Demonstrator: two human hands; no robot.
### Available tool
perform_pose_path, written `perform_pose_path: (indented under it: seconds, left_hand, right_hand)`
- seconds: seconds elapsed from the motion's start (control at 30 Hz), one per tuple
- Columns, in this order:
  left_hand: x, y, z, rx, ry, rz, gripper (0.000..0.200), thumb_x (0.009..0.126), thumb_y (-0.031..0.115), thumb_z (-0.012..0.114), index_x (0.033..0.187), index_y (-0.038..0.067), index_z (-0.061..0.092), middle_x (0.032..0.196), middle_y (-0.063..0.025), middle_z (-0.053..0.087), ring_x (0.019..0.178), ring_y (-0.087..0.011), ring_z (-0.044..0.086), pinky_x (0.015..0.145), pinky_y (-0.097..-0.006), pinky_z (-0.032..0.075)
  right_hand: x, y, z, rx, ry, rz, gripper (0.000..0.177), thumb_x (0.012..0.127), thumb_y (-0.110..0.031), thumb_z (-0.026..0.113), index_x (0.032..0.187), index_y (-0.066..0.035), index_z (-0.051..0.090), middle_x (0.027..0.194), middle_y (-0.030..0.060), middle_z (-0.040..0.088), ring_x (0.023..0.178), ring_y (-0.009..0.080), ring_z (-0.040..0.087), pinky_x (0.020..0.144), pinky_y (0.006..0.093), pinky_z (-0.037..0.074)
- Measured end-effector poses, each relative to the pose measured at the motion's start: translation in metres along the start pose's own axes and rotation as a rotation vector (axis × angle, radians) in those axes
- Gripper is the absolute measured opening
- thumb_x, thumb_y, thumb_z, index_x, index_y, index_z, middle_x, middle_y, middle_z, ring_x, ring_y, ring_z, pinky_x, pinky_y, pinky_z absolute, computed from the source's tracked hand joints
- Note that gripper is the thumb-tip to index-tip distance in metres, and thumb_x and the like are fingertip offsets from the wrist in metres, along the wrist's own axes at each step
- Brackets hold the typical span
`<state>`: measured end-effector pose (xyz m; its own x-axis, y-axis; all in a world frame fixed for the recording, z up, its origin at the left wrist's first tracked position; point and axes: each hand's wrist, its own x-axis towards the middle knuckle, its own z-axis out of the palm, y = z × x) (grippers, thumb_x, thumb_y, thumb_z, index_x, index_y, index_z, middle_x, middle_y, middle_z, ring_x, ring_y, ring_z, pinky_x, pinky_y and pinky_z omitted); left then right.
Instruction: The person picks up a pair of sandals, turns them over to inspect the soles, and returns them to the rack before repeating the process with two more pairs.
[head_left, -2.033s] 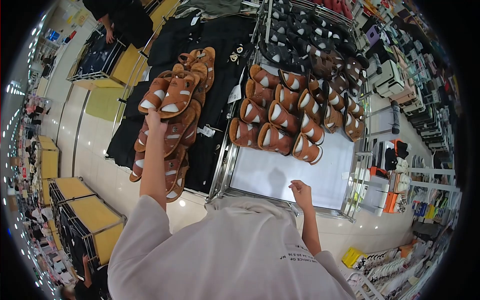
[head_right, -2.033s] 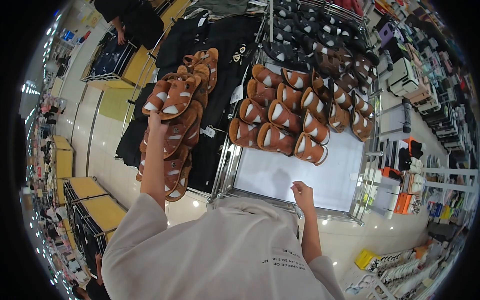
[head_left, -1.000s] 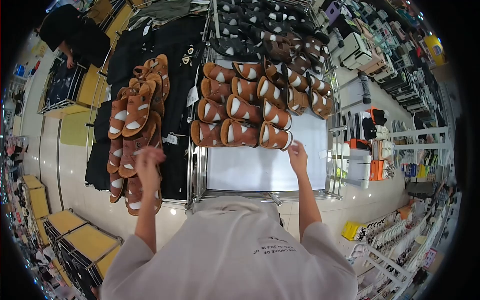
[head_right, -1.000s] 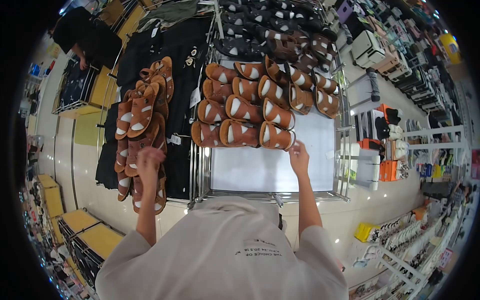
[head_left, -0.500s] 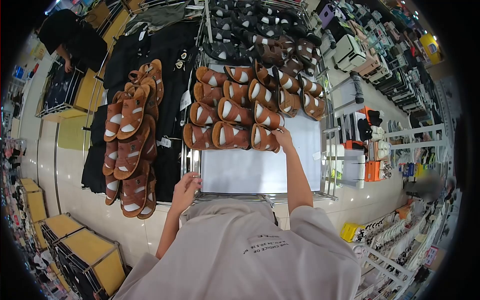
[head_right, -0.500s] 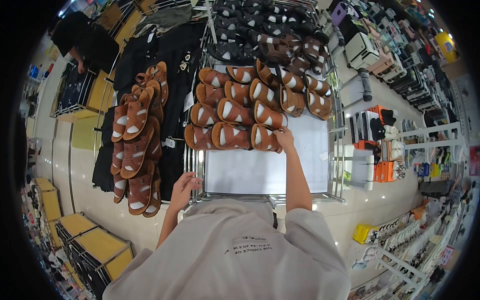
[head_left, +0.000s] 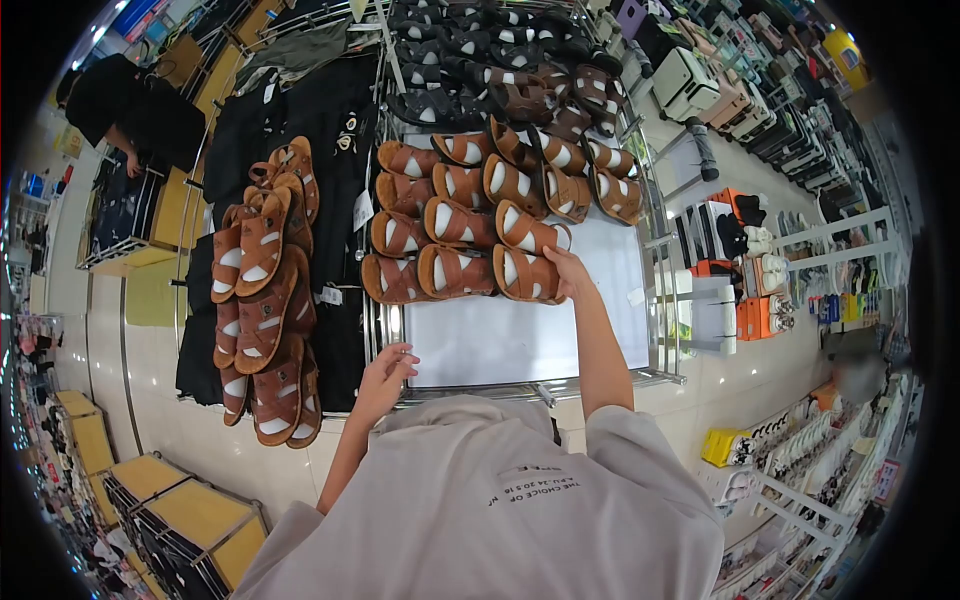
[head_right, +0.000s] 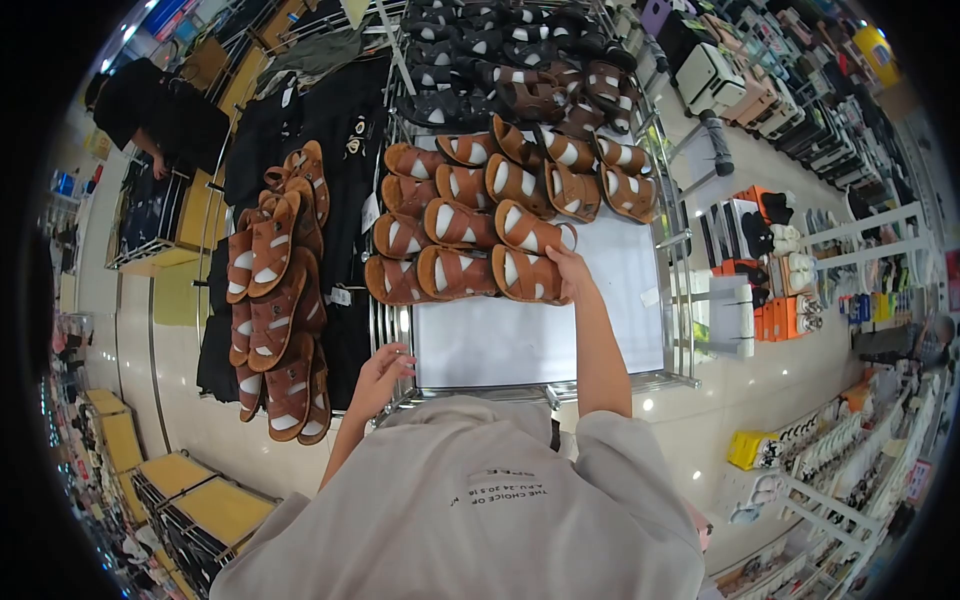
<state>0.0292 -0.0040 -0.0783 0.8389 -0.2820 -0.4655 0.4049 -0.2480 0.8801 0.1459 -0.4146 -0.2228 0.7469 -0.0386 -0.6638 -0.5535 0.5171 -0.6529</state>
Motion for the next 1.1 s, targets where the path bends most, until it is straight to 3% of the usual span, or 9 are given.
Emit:
perform_pose_path:
  seconds: [0.17,0.37,0.43,0.5,0.67,0.8,0.9,1.03,1.1]
  left_hand:
    - [0.011,0.011,0.007,-0.093,-0.059,0.003,0.035,0.099,0.022,0.052,0.125,0.0,0.048,0.107,-0.0122,0.064,0.093,-0.017,0.062,0.083,-0.0294,0.049]
    - [0.039,0.05,0.029,-0.217,0.02,0.102,0.061,0.1,0.048,0.039,0.145,0.009,0.026,0.138,-0.0152,0.046,0.12,-0.0245,0.05,0.096,-0.0387,0.043]
    - [0.033,0.071,0.035,-0.243,0.03,0.156,0.063,0.101,0.044,0.037,0.148,0.003,0.022,0.142,-0.0152,0.041,0.129,-0.0251,0.04,0.109,-0.0357,0.029]
    - [0.03,0.068,0.035,-0.278,0.051,0.176,0.063,0.103,0.043,0.035,0.148,0.0,0.021,0.141,-0.0158,0.041,0.131,-0.0243,0.038,0.111,-0.0327,0.024]
    - [0.014,0.058,0.023,-0.272,0.276,0.104,0.052,0.103,0.04,0.039,0.134,-0.001,0.042,0.124,-0.0132,0.055,0.115,-0.0188,0.052,0.099,-0.031,0.04]
    - [0.0,0.068,0.017,-0.475,0.281,0.113,0.046,0.103,0.034,0.038,0.133,-0.001,0.04,0.125,-0.0153,0.054,0.113,-0.023,0.057,0.096,-0.0358,0.048]
    - [-0.011,0.069,0.011,-0.614,0.263,0.031,0.047,0.103,0.035,0.038,0.132,-0.002,0.04,0.123,-0.016,0.056,0.112,-0.0247,0.059,0.095,-0.036,0.049]
    - [-0.026,0.077,0.008,-0.652,0.271,-0.017,0.05,0.101,0.038,0.038,0.13,-0.002,0.043,0.124,-0.0169,0.056,0.112,-0.0255,0.059,0.095,-0.0389,0.049]
    - [-0.035,0.087,0.004,-0.648,0.263,-0.073,0.049,0.101,0.038,0.038,0.131,-0.001,0.044,0.126,-0.0165,0.055,0.113,-0.025,0.059,0.095,-0.0391,0.049]
  right_hand:
    - [-0.092,-0.007,0.037,0.023,0.047,-0.134,0.041,0.091,-0.018,0.065,0.123,0.005,0.054,0.114,0.0146,0.063,0.097,0.0239,0.065,0.084,0.0372,0.055]
    - [-0.182,0.009,0.114,0.052,-0.091,-0.202,0.03,0.094,-0.015,0.062,0.119,0.002,0.06,0.106,0.0097,0.067,0.093,0.0138,0.064,0.082,0.0273,0.053]
    - [-0.196,0.02,0.136,0.05,-0.094,-0.203,0.03,0.094,-0.016,0.062,0.118,0.002,0.061,0.106,0.0095,0.067,0.094,0.0132,0.063,0.082,0.0267,0.052]
    - [-0.206,0.026,0.151,-0.009,-0.11,-0.192,0.028,0.095,-0.016,0.061,0.116,0.002,0.061,0.101,0.0058,0.066,0.088,0.0093,0.06,0.078,0.0237,0.049]
    - [-0.228,0.026,0.175,-0.209,-0.168,-0.29,0.03,0.096,-0.017,0.058,0.116,0.004,0.059,0.09,0.0014,0.062,0.082,0.0061,0.054,0.073,0.0215,0.045]
    - [-0.228,0.03,0.169,-0.467,-0.181,-0.454,0.037,0.096,-0.019,0.056,0.125,0.006,0.054,0.086,0.0027,0.061,0.078,0.0084,0.054,0.072,0.0222,0.045]
    - [-0.266,-0.022,0.173,-0.681,-0.211,-0.228,0.041,0.097,-0.021,0.054,0.129,0.005,0.051,0.089,0.0058,0.063,0.08,0.0107,0.058,0.074,0.0228,0.047]
    - [-0.293,-0.055,0.155,-0.578,-0.412,-0.318,0.03,0.093,-0.006,0.057,0.121,0.005,0.058,0.084,0.0072,0.065,0.071,0.0107,0.063,0.064,0.0236,0.051]
    - [-0.305,-0.068,0.149,-0.484,-0.344,-0.56,0.022,0.088,0.004,0.059,0.109,0.005,0.065,0.081,0.0082,0.067,0.065,0.011,0.062,0.06,0.0232,0.051]
